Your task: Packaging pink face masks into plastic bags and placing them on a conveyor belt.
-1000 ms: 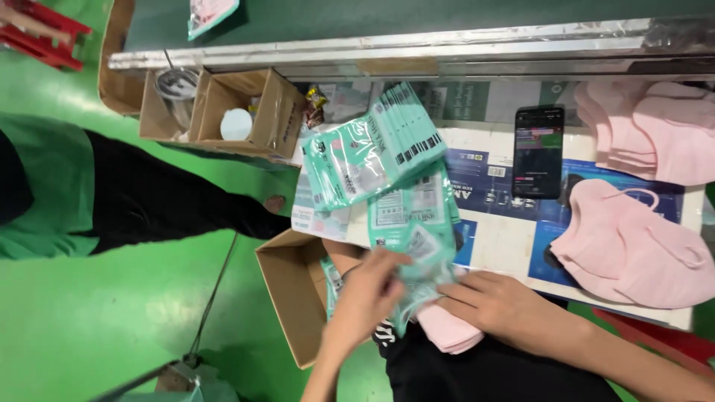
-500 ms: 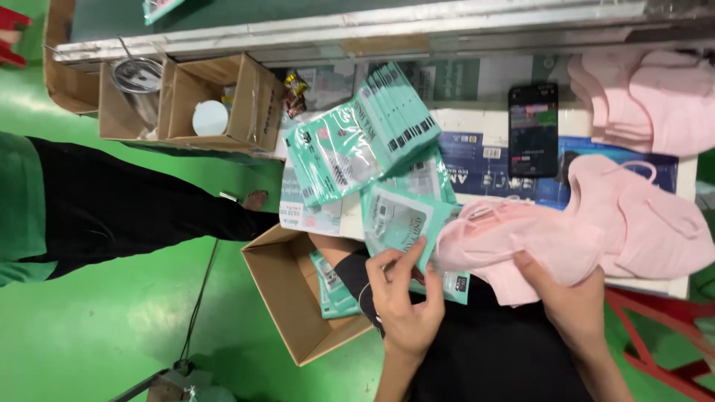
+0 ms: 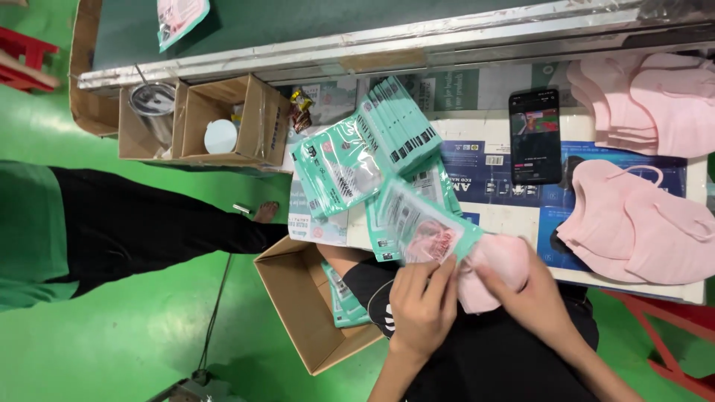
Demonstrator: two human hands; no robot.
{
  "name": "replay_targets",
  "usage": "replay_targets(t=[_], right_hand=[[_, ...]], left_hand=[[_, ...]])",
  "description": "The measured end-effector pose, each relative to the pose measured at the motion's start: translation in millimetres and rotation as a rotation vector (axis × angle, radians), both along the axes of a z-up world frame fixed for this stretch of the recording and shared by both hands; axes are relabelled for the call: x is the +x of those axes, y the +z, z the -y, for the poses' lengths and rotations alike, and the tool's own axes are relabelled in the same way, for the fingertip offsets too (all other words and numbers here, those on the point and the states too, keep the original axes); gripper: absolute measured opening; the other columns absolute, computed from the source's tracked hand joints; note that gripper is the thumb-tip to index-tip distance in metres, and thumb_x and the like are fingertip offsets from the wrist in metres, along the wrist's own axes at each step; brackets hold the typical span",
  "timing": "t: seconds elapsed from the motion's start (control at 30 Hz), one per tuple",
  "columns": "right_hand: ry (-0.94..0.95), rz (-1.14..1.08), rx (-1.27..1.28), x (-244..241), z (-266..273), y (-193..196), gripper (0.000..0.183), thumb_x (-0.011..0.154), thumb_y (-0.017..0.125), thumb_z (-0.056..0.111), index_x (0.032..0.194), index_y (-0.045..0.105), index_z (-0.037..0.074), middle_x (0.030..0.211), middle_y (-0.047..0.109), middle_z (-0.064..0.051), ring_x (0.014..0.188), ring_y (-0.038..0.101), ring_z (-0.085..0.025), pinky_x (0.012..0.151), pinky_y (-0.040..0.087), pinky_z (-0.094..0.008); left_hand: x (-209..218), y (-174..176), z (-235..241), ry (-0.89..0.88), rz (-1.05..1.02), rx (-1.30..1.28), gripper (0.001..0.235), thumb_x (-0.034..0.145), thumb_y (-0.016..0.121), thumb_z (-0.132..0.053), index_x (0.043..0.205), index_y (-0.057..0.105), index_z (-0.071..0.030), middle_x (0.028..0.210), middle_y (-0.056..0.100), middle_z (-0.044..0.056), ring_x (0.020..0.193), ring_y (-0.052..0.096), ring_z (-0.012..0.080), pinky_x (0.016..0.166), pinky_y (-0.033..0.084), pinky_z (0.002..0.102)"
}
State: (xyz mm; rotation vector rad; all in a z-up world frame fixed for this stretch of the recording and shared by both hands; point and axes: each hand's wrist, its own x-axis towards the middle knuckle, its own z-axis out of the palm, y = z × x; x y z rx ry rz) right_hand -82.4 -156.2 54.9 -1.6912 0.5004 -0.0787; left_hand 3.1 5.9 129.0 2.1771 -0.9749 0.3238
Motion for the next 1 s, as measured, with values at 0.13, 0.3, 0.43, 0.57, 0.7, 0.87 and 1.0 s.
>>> replay_targets(t=[0.13, 0.3, 0.43, 0.57, 0.7, 0.87, 1.0], right_hand=[[-0.164, 0.171, 0.169, 5.3, 10.9, -21.8, 0.067, 0.08, 0.082, 0.016, 0.133, 0.044, 0.001, 0.117, 0.061, -0.011, 0.107, 0.062, -0.017, 0.089, 0.053, -0.032], [-0.076, -0.093, 0.849, 2.3, -1.8, -119.6, 0.065, 0.067, 0.081, -0.001, 0.129, 0.06, 0.001, 0.101, 0.069, -0.009, 0.088, 0.066, -0.023, 0.076, 0.053, -0.04], [-0.143, 0.016, 0.545, 13.0, -9.4, -58.7, 0.052, 0.069, 0.078, 0.003, 0.119, 0.064, 0.0, 0.105, 0.072, -0.003, 0.093, 0.068, -0.015, 0.083, 0.057, -0.033], [0.029, 0.242, 0.162, 15.9, -5.2, -26.4, 0.036, 0.077, 0.084, 0.006, 0.107, 0.063, 0.004, 0.093, 0.062, -0.002, 0.088, 0.058, -0.009, 0.078, 0.05, -0.027], [-0.291, 0.041, 0.552, 28.1, -8.9, 2.7, 0.027, 0.08, 0.076, 0.007, 0.104, 0.064, 0.008, 0.087, 0.065, 0.002, 0.08, 0.056, -0.007, 0.067, 0.048, -0.025], [-0.123, 0.237, 0.336, 10.9, 4.2, -15.2, 0.02, 0.084, 0.073, 0.006, 0.097, 0.058, 0.006, 0.087, 0.059, 0.006, 0.082, 0.054, -0.003, 0.07, 0.047, -0.021], [0.2, 0.139, 0.047, 3.9, 26.7, -10.6, 0.019, 0.076, 0.083, 0.004, 0.081, 0.065, 0.0, 0.073, 0.061, -0.003, 0.072, 0.055, -0.011, 0.066, 0.048, -0.028]], left_hand=[[-6.1, 2.3, 6.6, -0.021, 0.006, -0.018, 0.029, 0.085, 0.077, 0.0, 0.113, 0.072, 0.001, 0.093, 0.063, 0.011, 0.082, 0.063, 0.0284, 0.072, 0.05, 0.039], [-22.4, 0.6, 18.5, -0.211, 0.08, 0.047, 0.037, 0.085, 0.071, 0.005, 0.122, 0.071, 0.006, 0.103, 0.068, 0.014, 0.086, 0.065, 0.0286, 0.075, 0.052, 0.04], [-11.4, -0.4, -2.3, -0.148, 0.097, 0.032, 0.028, 0.084, 0.07, -0.001, 0.111, 0.072, -0.002, 0.098, 0.066, 0.011, 0.086, 0.065, 0.03, 0.074, 0.051, 0.041], [-20.9, -5.3, 2.5, -0.143, 0.07, -0.051, 0.024, 0.086, 0.072, 0.0, 0.11, 0.073, -0.001, 0.095, 0.067, 0.01, 0.08, 0.065, 0.0267, 0.068, 0.051, 0.039], [-21.7, -11.6, 17.1, -0.197, 0.064, -0.058, 0.037, 0.078, 0.071, 0.005, 0.115, 0.073, 0.002, 0.091, 0.067, 0.012, 0.075, 0.065, 0.0294, 0.067, 0.052, 0.041], [-24.3, -8.6, 10.2, -0.157, 0.03, -0.079, 0.032, 0.087, 0.078, 0.003, 0.117, 0.07, 0.005, 0.096, 0.066, 0.014, 0.081, 0.067, 0.0294, 0.071, 0.055, 0.037], [-6.0, 21.9, 0.4, -0.203, -0.035, -0.166, 0.028, 0.08, 0.072, 0.0, 0.107, 0.068, -0.004, 0.107, 0.069, 0.015, 0.097, 0.07, 0.0355, 0.089, 0.056, 0.043]])
